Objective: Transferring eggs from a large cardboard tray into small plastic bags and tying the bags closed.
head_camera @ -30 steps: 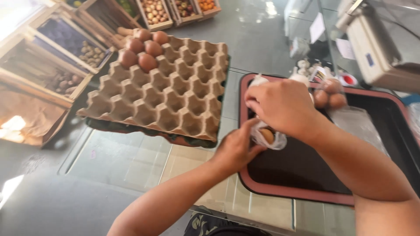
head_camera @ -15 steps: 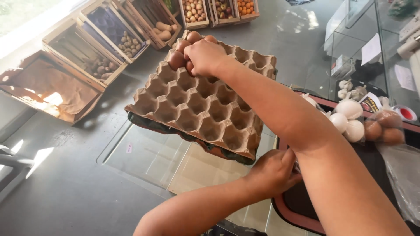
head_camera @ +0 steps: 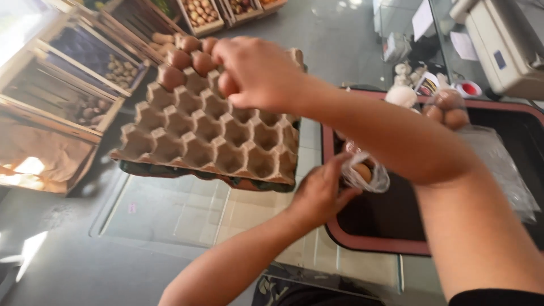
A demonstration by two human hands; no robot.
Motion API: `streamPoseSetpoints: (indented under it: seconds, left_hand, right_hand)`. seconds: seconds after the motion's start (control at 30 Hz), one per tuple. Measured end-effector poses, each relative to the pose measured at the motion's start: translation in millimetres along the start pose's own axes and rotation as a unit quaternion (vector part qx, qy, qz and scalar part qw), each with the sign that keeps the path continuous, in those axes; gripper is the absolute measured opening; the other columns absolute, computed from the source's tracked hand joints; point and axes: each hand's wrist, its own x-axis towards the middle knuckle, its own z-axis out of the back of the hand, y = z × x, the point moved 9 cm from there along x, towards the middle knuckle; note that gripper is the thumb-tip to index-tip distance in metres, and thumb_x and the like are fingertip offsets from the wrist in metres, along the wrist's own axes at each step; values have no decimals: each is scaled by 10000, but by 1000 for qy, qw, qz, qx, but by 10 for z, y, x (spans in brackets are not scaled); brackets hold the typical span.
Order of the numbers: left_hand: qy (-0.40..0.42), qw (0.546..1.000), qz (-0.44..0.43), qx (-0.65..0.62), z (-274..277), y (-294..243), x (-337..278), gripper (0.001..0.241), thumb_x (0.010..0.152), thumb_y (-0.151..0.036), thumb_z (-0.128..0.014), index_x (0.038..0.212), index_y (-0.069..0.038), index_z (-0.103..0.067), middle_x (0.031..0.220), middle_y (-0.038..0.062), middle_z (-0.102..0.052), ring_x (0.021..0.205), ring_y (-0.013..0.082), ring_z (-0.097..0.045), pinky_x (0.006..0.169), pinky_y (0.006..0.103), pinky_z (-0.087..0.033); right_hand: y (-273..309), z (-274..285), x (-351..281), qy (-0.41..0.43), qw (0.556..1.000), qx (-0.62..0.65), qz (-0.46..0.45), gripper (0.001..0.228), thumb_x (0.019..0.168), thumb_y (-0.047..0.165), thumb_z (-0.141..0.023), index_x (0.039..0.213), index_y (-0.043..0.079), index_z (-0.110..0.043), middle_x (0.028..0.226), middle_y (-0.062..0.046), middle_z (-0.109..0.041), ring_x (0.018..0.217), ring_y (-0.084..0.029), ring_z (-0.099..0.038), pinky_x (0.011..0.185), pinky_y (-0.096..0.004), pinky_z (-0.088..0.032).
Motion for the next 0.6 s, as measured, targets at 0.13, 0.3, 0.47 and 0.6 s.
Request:
streamPoseSetpoints:
  seconds: [0.13,0.3,0.47,0.6]
  left_hand:
    - [-3,999,30,-13,-6,53,-7,632,803,-267,-707,1320,-96,-384,1182,128,-607,957,358,-636,802,416,-491]
    - [-1,997,73,-22,-34,85,18,615,780,-255,-736,1284,-121,-409,1150,94,-617,970,310,-635,794,379,-491]
    - [-2,993,114,22,-57,152,-17,695,760,-374,-748,1335,-204,-396,942,153,-655,944,359,-648,801,440,-532]
    - [6,993,120,20,-52,114,-22,703,751,-355,-762,1327,-192,-393,926,166,-652,939,375,-646,806,453,-528]
  right_hand:
    - [-107,687,-1063,16,1000,23,-14,323,697,181,-694,976,83,-565,885,-45,-618,756,-200,-560,662,-333,-410]
    - [-657,655,-2057,115,949,76,-282,370,664,221,-751,1008,135,-646,958,8,-654,878,-114,-586,737,-265,-542]
    - [-664,365,-2347,81,933,194,-290,491,600,260,-831,1032,99,-662,937,-111,-712,892,-228,-689,777,-325,-543]
    - [-767,61,-2457,98,923,199,-316,471,598,327,-851,1007,180,-670,886,-10,-714,859,-151,-688,785,-275,-543]
